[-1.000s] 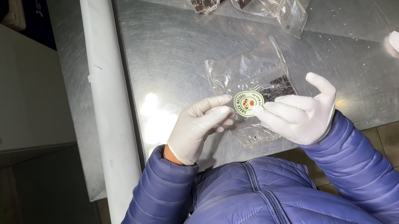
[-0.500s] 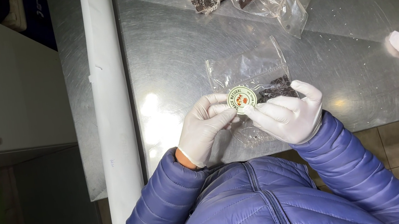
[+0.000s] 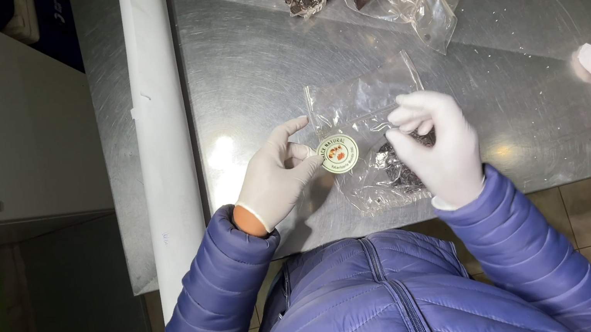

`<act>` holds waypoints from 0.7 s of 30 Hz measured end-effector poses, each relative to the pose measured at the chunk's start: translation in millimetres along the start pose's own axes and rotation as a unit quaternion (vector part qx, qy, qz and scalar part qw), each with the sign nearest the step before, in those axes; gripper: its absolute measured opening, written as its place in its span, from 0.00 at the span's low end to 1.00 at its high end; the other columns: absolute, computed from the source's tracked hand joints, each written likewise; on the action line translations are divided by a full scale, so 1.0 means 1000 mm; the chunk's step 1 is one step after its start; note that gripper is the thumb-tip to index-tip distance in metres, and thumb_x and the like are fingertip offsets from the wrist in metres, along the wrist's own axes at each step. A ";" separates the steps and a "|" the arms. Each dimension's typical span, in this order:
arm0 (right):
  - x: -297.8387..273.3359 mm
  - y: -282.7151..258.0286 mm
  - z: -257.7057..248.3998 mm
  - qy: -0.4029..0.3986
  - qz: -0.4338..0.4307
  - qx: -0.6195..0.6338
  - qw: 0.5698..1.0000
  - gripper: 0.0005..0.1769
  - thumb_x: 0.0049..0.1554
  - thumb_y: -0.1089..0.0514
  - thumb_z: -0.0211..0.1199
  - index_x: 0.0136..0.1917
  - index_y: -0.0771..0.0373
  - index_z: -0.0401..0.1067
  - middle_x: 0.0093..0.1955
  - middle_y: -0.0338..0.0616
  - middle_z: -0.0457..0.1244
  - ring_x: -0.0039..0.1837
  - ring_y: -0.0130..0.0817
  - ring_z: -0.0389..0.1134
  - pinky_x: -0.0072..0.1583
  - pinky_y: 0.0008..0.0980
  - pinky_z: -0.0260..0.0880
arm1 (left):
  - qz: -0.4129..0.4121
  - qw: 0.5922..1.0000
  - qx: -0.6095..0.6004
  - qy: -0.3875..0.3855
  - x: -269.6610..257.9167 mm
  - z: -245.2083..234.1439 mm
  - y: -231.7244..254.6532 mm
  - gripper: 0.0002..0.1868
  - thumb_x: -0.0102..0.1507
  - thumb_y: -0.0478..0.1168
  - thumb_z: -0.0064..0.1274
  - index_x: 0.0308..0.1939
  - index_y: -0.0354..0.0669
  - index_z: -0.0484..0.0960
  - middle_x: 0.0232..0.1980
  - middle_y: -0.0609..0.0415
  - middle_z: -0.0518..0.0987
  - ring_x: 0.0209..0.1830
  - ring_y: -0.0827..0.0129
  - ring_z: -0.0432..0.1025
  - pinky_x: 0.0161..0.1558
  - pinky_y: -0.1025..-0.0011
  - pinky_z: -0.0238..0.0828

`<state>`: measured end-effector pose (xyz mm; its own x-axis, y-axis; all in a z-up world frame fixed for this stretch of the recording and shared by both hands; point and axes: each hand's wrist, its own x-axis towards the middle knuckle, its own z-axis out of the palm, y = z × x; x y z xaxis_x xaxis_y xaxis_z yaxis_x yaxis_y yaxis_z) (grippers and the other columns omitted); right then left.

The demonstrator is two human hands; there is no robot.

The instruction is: Peeling circular stickers from a roll and applying them to small plastic bags containing dried fruit.

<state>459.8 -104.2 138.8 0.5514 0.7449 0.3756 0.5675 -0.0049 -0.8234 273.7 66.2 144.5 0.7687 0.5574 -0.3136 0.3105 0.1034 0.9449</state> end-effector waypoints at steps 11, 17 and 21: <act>0.015 0.017 0.018 -0.162 0.273 0.180 0.931 0.17 0.57 0.66 0.66 0.58 0.66 0.64 0.48 0.44 0.69 0.46 0.19 0.66 0.48 0.20 0.70 | -0.027 0.985 0.169 -0.020 0.007 0.011 0.023 0.39 0.61 0.36 0.58 0.76 0.48 0.62 0.34 0.58 0.82 0.34 0.76 0.77 0.43 0.76 0.76; 0.010 0.033 0.017 -0.128 0.262 0.252 0.923 0.13 0.59 0.68 0.64 0.55 0.66 0.64 0.47 0.43 0.67 0.47 0.22 0.66 0.49 0.22 0.68 | -0.005 0.998 0.055 0.001 0.020 0.005 -0.001 0.35 0.66 0.35 0.53 0.77 0.41 0.62 0.43 0.54 0.87 0.38 0.77 0.77 0.47 0.76 0.76; 0.010 0.034 0.007 -0.048 0.224 0.255 0.939 0.12 0.60 0.69 0.64 0.55 0.67 0.64 0.50 0.43 0.66 0.51 0.24 0.68 0.56 0.23 0.71 | -0.033 0.995 -0.038 0.087 0.029 0.000 -0.008 0.30 0.68 0.35 0.45 0.75 0.45 0.63 0.47 0.55 0.86 0.39 0.74 0.78 0.46 0.75 0.79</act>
<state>479.8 -92.2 111.7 0.5929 0.8016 -0.0766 -0.0890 -0.0293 -0.9956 293.2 81.5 128.5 0.6371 0.6812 -0.3606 0.3091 0.2027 0.9292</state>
